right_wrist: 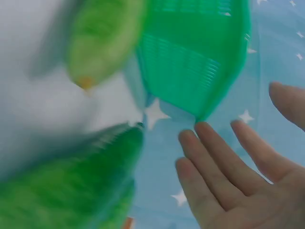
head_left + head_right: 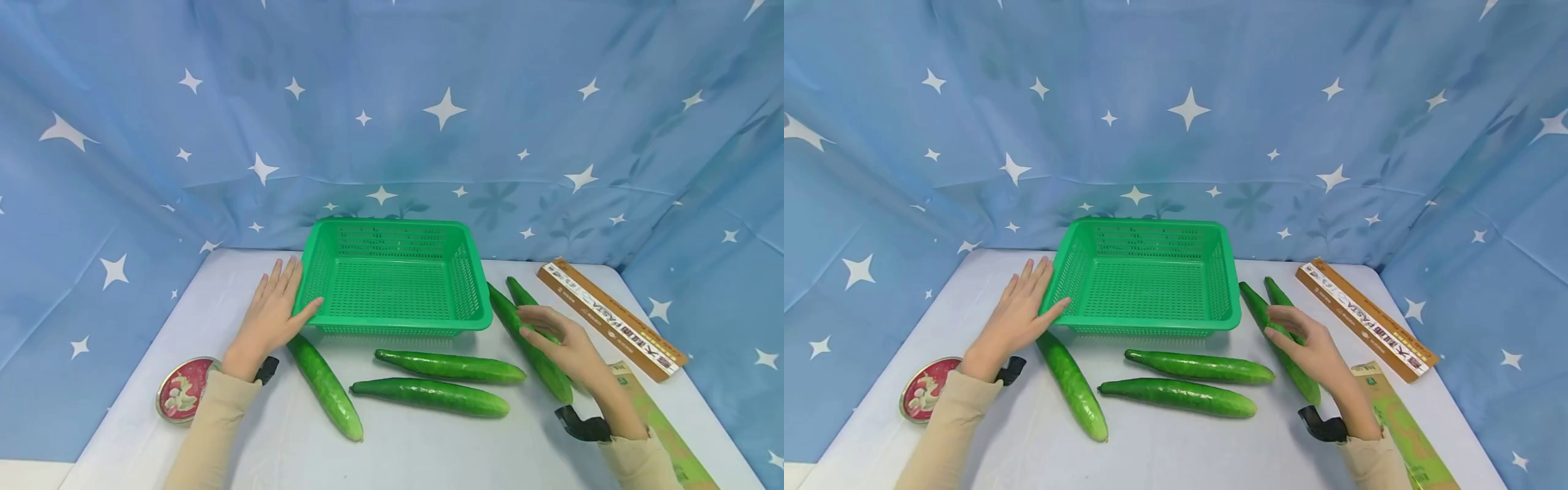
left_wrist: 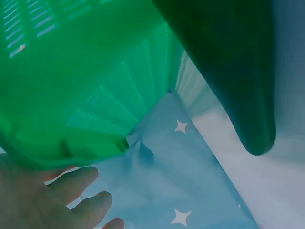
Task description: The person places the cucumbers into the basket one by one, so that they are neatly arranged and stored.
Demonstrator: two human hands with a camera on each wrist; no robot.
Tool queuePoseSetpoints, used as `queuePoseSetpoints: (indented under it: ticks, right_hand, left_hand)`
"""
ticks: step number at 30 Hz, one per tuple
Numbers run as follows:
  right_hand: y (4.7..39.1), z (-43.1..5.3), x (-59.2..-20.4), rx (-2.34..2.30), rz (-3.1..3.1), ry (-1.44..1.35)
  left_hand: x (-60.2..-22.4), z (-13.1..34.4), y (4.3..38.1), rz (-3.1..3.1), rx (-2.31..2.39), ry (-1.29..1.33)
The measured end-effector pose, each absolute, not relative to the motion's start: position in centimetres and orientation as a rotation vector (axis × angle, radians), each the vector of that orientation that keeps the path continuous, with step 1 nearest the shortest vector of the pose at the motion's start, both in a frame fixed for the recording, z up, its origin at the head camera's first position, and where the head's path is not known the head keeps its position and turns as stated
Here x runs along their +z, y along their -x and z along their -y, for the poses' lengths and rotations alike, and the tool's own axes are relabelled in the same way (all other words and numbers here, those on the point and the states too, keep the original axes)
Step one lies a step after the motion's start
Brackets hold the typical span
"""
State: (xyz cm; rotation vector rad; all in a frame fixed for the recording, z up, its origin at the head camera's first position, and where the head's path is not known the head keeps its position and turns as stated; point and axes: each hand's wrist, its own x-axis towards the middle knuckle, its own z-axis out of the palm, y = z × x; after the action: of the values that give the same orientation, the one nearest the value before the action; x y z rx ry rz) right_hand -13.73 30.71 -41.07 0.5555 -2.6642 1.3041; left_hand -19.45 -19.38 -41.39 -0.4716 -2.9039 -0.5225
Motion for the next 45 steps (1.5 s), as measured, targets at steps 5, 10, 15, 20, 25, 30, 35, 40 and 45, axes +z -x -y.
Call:
queuePoseSetpoints:
  ticks: [5,10,15,20,25,30,35,40,45]
  right_hand:
    - [13.2,-30.7,-42.8,1.284,2.799,-0.606]
    - [13.1,-30.5,-43.6,1.271,2.924,-0.656]
    - [13.2,-30.3,-44.2,1.270,3.051,-0.649]
    - [13.1,-30.1,-44.4,1.304,3.102,-0.572]
    - [12.9,-30.2,-44.4,1.325,3.093,-0.572]
    - [13.0,-30.3,-44.5,1.310,3.071,-0.586]
    - [13.0,-30.4,-44.6,1.345,3.002,-0.612]
    - [13.0,-30.6,-44.6,1.397,2.936,-0.583]
    - [12.9,-30.8,-44.4,1.396,2.920,-0.555]
  left_hand:
    - [-41.7,18.7,19.7,2.900,-0.516,0.516]
    - [-41.7,18.3,20.0,2.923,-0.543,0.540]
    - [-41.9,17.9,20.2,2.939,-0.579,0.549]
    - [-42.0,17.7,20.1,2.906,-0.598,0.547]
    - [-41.9,17.5,19.9,2.884,-0.629,0.544]
    - [-41.9,17.4,19.9,2.888,-0.643,0.539]
    - [-42.1,17.5,20.1,2.876,-0.652,0.541]
    - [-42.3,17.5,20.3,2.866,-0.659,0.542]
    - [-42.4,17.5,20.4,2.872,-0.659,0.537]
